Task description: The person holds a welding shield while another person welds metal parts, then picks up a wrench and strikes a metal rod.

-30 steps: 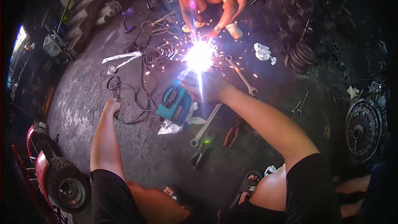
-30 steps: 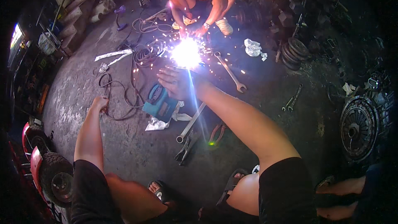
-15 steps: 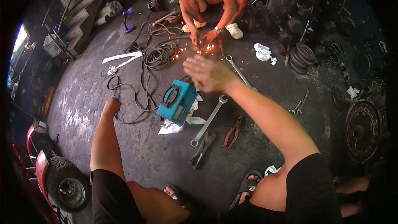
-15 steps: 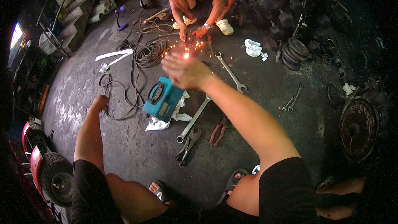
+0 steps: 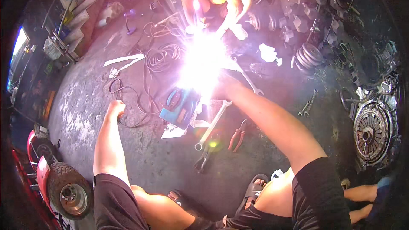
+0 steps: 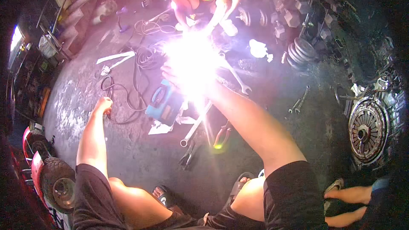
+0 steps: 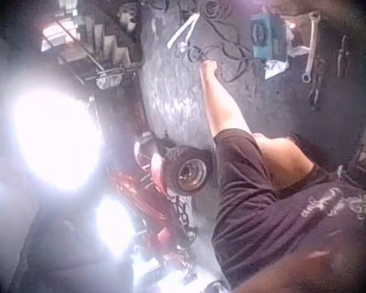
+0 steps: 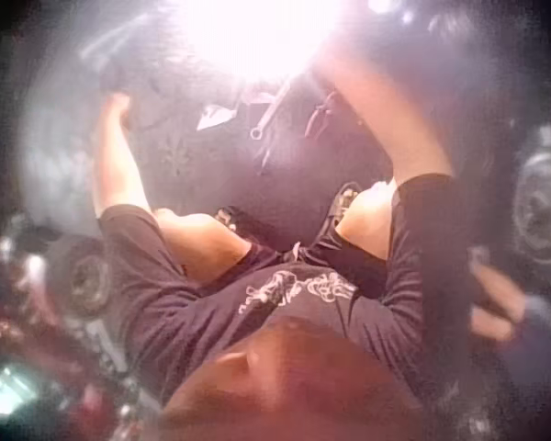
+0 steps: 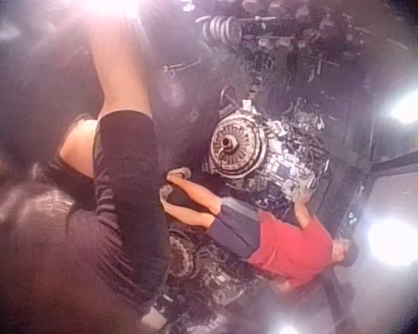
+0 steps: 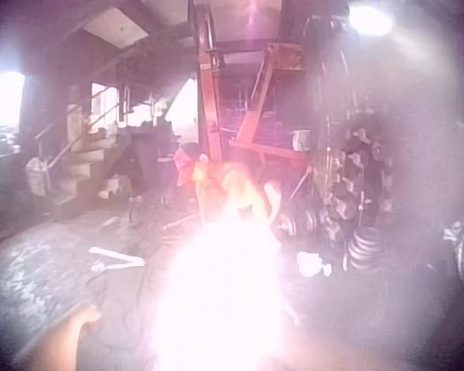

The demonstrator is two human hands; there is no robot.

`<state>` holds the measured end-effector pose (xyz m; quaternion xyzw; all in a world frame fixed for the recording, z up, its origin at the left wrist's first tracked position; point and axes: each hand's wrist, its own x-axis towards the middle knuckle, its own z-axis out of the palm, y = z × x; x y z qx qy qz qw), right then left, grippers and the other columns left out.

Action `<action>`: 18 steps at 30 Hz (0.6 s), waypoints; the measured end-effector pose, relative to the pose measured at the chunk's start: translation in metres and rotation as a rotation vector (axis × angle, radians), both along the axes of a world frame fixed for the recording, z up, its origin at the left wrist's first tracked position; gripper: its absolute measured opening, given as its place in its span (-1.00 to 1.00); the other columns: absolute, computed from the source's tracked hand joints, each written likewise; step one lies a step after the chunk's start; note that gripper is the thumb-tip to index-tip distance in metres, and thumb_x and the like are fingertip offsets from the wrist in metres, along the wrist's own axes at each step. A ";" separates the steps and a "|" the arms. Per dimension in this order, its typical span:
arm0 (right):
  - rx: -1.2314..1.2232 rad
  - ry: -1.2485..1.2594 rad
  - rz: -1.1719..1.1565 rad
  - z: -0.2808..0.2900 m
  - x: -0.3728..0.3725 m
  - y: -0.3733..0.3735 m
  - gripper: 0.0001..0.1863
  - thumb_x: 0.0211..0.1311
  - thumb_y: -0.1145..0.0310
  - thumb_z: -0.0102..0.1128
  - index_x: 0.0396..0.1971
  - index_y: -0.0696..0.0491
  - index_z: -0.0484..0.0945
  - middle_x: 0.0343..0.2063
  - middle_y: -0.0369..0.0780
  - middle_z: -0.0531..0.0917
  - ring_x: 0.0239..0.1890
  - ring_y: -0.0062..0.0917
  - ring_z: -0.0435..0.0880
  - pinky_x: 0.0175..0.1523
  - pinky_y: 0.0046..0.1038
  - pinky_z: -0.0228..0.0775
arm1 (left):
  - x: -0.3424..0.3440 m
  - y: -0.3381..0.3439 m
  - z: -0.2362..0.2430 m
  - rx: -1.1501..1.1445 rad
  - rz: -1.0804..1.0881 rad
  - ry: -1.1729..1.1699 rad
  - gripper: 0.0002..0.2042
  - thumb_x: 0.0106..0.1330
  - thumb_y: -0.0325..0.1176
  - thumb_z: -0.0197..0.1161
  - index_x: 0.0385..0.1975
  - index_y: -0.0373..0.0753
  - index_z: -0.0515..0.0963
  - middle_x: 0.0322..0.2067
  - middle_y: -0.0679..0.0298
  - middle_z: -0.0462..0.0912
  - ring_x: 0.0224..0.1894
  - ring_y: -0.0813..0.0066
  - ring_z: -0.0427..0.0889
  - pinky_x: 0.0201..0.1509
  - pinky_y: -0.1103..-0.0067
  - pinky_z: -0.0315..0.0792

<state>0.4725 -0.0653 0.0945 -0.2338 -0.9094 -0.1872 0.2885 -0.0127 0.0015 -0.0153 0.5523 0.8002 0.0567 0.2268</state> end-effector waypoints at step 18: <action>-0.072 -0.027 0.017 -0.012 0.005 0.004 -0.55 0.23 0.24 0.04 0.06 0.15 0.50 0.13 -0.09 0.52 0.23 -0.31 0.43 0.34 -0.31 0.22 | 0.011 -0.018 0.026 -0.061 0.085 0.034 -0.79 0.19 -0.35 0.07 -0.29 -0.23 0.62 -0.53 0.07 0.69 -0.56 0.34 0.69 -0.46 0.43 0.55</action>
